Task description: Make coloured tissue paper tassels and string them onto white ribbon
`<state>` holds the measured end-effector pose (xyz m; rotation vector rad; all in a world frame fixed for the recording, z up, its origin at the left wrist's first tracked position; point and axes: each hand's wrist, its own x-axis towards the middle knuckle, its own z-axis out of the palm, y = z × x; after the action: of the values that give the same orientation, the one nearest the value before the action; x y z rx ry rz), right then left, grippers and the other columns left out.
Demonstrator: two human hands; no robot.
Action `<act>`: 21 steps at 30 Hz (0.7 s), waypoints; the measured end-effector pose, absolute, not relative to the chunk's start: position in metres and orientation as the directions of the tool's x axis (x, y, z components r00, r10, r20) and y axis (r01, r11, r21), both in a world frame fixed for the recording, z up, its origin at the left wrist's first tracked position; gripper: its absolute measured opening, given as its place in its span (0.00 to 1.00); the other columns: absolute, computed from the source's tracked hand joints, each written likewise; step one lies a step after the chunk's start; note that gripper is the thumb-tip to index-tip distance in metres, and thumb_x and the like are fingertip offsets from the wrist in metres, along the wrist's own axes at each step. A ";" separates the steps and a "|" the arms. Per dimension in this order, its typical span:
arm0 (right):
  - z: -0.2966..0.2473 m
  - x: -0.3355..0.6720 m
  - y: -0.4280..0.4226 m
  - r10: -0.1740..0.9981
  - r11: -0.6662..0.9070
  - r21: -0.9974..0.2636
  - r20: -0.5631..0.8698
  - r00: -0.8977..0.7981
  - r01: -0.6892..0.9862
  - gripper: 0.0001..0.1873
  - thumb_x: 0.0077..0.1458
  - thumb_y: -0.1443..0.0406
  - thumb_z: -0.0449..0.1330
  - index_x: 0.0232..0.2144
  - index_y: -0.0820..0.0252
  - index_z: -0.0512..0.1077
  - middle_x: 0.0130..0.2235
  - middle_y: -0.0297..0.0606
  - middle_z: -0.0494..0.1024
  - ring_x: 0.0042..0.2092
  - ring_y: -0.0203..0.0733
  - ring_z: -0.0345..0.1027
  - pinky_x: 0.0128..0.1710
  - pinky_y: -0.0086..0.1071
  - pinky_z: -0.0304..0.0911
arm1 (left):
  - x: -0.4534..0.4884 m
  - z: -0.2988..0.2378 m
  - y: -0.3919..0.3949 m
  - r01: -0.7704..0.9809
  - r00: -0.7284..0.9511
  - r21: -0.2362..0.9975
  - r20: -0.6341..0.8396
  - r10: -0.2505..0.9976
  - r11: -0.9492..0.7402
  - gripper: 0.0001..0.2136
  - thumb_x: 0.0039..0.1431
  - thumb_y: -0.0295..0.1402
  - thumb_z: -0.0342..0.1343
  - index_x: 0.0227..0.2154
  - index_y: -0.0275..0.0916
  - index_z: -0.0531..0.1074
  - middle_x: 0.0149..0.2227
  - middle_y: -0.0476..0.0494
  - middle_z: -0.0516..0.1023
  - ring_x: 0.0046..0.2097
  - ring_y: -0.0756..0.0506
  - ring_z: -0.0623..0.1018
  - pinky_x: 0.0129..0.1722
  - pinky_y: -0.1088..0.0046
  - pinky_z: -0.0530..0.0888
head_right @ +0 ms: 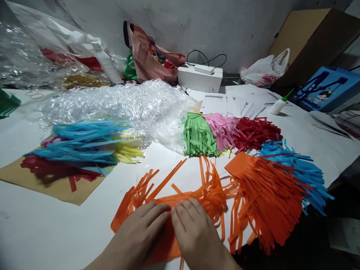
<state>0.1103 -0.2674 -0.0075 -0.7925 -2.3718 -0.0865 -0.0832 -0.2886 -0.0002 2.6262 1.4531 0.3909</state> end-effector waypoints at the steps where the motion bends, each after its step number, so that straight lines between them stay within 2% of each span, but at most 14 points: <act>1: -0.013 0.105 -0.268 0.527 0.813 -0.148 0.601 -0.602 0.563 0.17 0.64 0.76 0.47 0.44 0.68 0.76 0.43 0.44 0.82 0.48 0.45 0.73 0.57 0.41 0.62 | -0.083 -0.001 -0.290 0.812 0.503 0.237 0.182 0.845 -0.534 0.08 0.61 0.20 0.51 0.36 0.38 0.73 0.38 0.42 0.79 0.36 0.42 0.74 0.36 0.65 0.72; 4: -0.022 0.107 -0.268 0.500 0.836 -0.171 0.629 -0.596 0.521 0.20 0.65 0.76 0.44 0.42 0.68 0.76 0.39 0.45 0.82 0.45 0.44 0.74 0.57 0.41 0.62 | -0.085 -0.007 -0.294 0.827 0.475 0.191 0.265 0.839 -0.529 0.07 0.63 0.23 0.51 0.35 0.39 0.72 0.36 0.45 0.79 0.36 0.43 0.73 0.40 0.63 0.68; 7: -0.024 0.119 -0.267 0.484 0.855 -0.183 0.616 -0.622 0.485 0.22 0.67 0.76 0.42 0.42 0.68 0.76 0.41 0.44 0.82 0.47 0.43 0.72 0.60 0.42 0.58 | -0.093 -0.014 -0.297 0.824 0.490 0.123 0.336 0.805 -0.553 0.10 0.67 0.24 0.48 0.34 0.40 0.72 0.34 0.47 0.79 0.36 0.44 0.73 0.45 0.61 0.65; 9: -0.026 0.125 -0.269 0.514 0.840 -0.205 0.594 -0.619 0.502 0.22 0.68 0.75 0.41 0.42 0.67 0.76 0.42 0.43 0.82 0.49 0.44 0.71 0.60 0.42 0.55 | -0.099 -0.017 -0.299 0.804 0.507 0.113 0.382 0.773 -0.583 0.13 0.69 0.25 0.44 0.34 0.40 0.73 0.33 0.47 0.79 0.36 0.44 0.73 0.49 0.59 0.62; 11: -0.029 0.128 -0.270 0.576 0.800 -0.233 0.559 -0.596 0.554 0.21 0.69 0.73 0.42 0.43 0.65 0.75 0.43 0.43 0.81 0.49 0.46 0.70 0.59 0.44 0.54 | -0.104 -0.017 -0.300 0.788 0.495 0.148 0.426 0.757 -0.598 0.14 0.70 0.28 0.42 0.36 0.40 0.74 0.35 0.47 0.80 0.38 0.43 0.74 0.50 0.59 0.61; 14: -0.030 0.128 -0.270 0.716 0.680 -0.308 0.476 -0.510 0.666 0.17 0.70 0.70 0.45 0.37 0.59 0.74 0.41 0.41 0.78 0.47 0.46 0.68 0.56 0.47 0.51 | -0.108 -0.013 -0.300 0.790 0.404 0.265 0.454 0.794 -0.553 0.16 0.71 0.28 0.41 0.35 0.41 0.74 0.35 0.47 0.80 0.38 0.44 0.74 0.46 0.61 0.61; 17: -0.026 0.123 -0.267 0.814 0.559 -0.351 0.407 -0.416 0.751 0.17 0.70 0.68 0.46 0.32 0.57 0.70 0.39 0.39 0.76 0.44 0.46 0.67 0.54 0.47 0.50 | -0.107 -0.008 -0.296 0.828 0.341 0.339 0.327 0.881 -0.446 0.17 0.69 0.25 0.42 0.29 0.41 0.73 0.32 0.48 0.77 0.35 0.44 0.72 0.41 0.63 0.61; 19: -0.022 0.119 -0.263 0.842 0.509 -0.321 0.380 -0.384 0.798 0.17 0.70 0.68 0.45 0.30 0.57 0.69 0.37 0.40 0.75 0.42 0.46 0.66 0.52 0.48 0.51 | -0.104 -0.005 -0.293 0.879 0.304 0.322 0.193 0.933 -0.353 0.15 0.66 0.23 0.45 0.26 0.40 0.72 0.30 0.47 0.75 0.34 0.43 0.71 0.40 0.62 0.61; 21: -0.020 0.116 -0.260 0.859 0.472 -0.259 0.349 -0.374 0.843 0.17 0.69 0.67 0.46 0.29 0.57 0.69 0.35 0.41 0.74 0.40 0.48 0.65 0.50 0.49 0.52 | -0.100 -0.005 -0.289 0.919 0.253 0.281 0.120 0.960 -0.278 0.13 0.61 0.22 0.49 0.23 0.40 0.71 0.29 0.46 0.73 0.33 0.43 0.70 0.39 0.61 0.61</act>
<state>0.1161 -0.2598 -0.0199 -1.4187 -2.2893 0.0517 -0.1002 -0.2889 -0.0046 2.3613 1.7865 0.4018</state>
